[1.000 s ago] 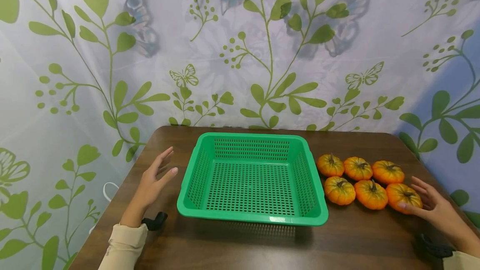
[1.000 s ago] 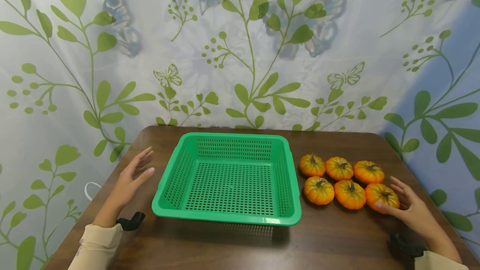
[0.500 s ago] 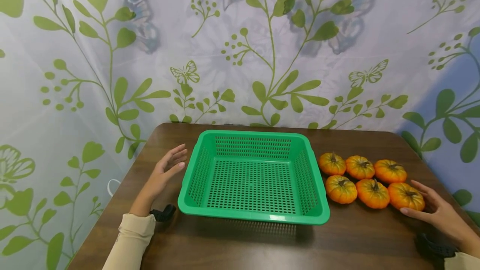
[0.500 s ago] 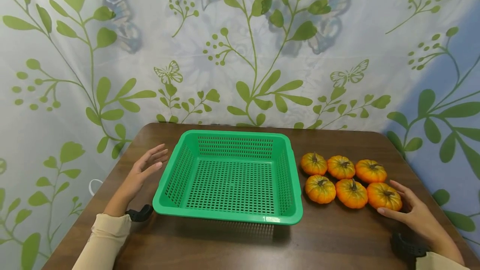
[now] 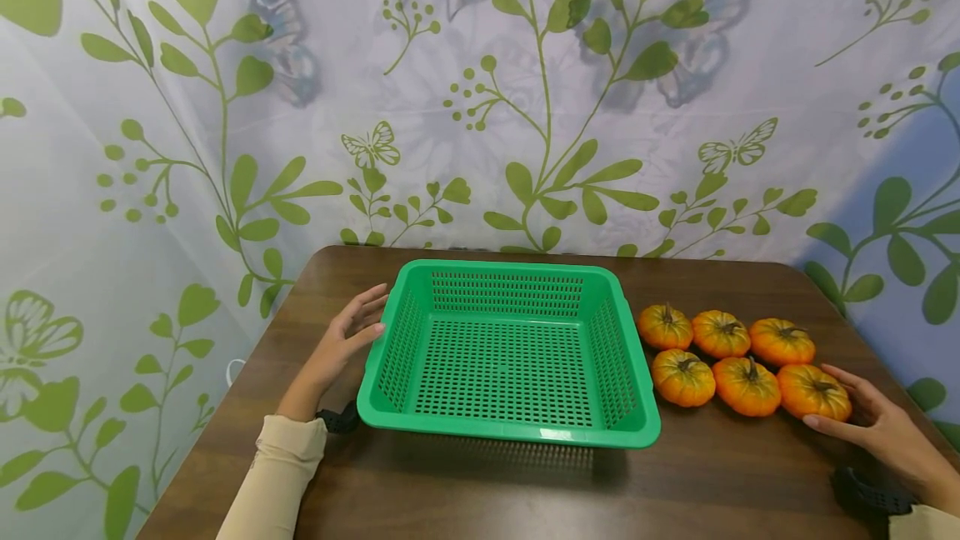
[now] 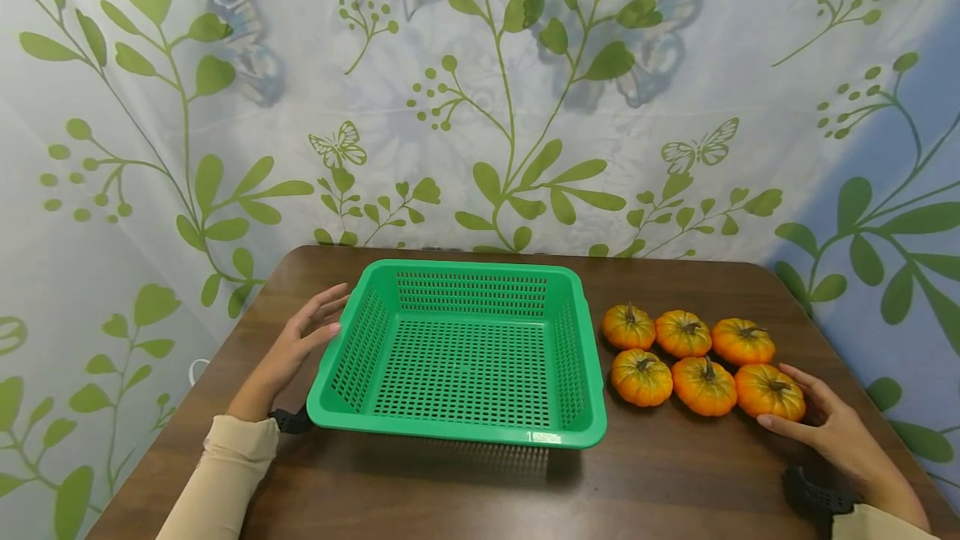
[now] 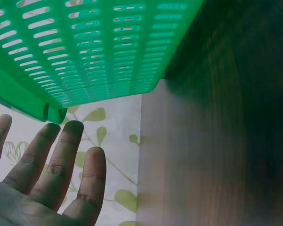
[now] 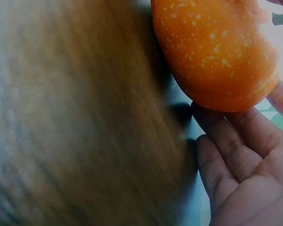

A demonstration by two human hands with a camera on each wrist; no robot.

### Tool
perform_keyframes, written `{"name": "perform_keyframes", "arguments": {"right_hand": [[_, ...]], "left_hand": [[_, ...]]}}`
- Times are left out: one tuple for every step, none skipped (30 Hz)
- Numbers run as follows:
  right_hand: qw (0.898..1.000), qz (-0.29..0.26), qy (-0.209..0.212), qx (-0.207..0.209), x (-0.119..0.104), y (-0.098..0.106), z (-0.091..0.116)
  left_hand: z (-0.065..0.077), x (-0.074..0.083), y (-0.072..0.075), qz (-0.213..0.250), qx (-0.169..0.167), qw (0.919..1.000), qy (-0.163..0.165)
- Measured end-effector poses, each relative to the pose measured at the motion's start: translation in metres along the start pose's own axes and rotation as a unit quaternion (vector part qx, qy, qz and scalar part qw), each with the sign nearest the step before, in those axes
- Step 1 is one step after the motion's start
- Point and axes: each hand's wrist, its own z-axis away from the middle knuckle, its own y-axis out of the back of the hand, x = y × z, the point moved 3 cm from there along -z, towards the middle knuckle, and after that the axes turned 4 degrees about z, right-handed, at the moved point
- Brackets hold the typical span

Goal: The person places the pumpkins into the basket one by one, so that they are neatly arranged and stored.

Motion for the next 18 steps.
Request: {"name": "perform_keyframes", "arguments": {"right_hand": [[1.000,-0.001,-0.002,0.001,0.000,0.000,0.000],[1.000,0.000,-0.004,0.001,0.000,0.000,0.000],[1.000,-0.002,-0.006,0.002,0.000,0.000,0.000],[1.000,-0.001,-0.008,0.001,0.000,0.000,0.000],[1.000,-0.002,-0.010,0.001,0.000,-0.001,0.000],[1.000,-0.003,-0.011,0.001,0.000,-0.001,0.000],[1.000,-0.003,-0.013,0.001,0.000,0.000,0.001],[1.000,-0.001,-0.012,0.003,0.000,0.000,0.001],[1.000,-0.001,-0.011,0.004,-0.001,-0.001,0.001],[1.000,0.000,-0.010,0.005,0.000,-0.001,0.001],[1.000,0.000,-0.010,0.006,0.000,-0.001,0.001],[1.000,0.000,-0.009,0.007,0.000,-0.001,0.001],[1.000,0.002,-0.008,0.008,0.000,-0.001,0.001],[1.000,0.003,-0.007,0.009,0.000,-0.001,0.001],[1.000,0.003,-0.004,0.010,0.000,-0.001,0.001],[1.000,0.005,-0.002,0.011,0.000,-0.001,0.001],[1.000,0.008,0.001,0.012,0.001,-0.001,0.001],[1.000,0.010,0.003,0.014,0.001,-0.001,0.001]], "left_hand": [[-0.001,0.000,-0.001,-0.002,-0.003,1.0000,0.000],[-0.002,0.000,-0.002,-0.003,-0.005,1.0000,0.000],[-0.003,0.000,-0.003,-0.002,-0.010,1.0000,0.000],[-0.004,0.000,-0.004,-0.002,-0.014,0.9999,0.000],[-0.005,0.000,-0.005,-0.003,-0.017,0.9999,0.000],[-0.006,0.000,-0.006,-0.003,-0.020,0.9998,0.001],[-0.007,0.000,-0.007,-0.003,-0.023,0.9997,0.002],[-0.008,0.000,-0.008,-0.002,-0.025,0.9997,0.003],[-0.009,0.000,-0.009,-0.002,-0.027,0.9996,0.005],[-0.009,0.000,-0.010,-0.003,-0.027,0.9996,0.007],[-0.010,0.000,-0.011,-0.005,-0.028,0.9996,0.008],[-0.011,0.000,-0.012,-0.007,-0.028,0.9995,0.011],[-0.013,0.000,-0.013,-0.009,-0.028,0.9995,0.012],[-0.014,0.000,-0.014,-0.013,-0.028,0.9994,0.015],[-0.015,0.000,-0.015,-0.015,-0.029,0.9993,0.017],[-0.016,0.001,-0.016,-0.019,-0.030,0.9992,0.019],[-0.016,0.001,-0.016,-0.022,-0.030,0.9991,0.022],[-0.017,0.000,-0.017,-0.024,-0.031,0.9989,0.026]]}}
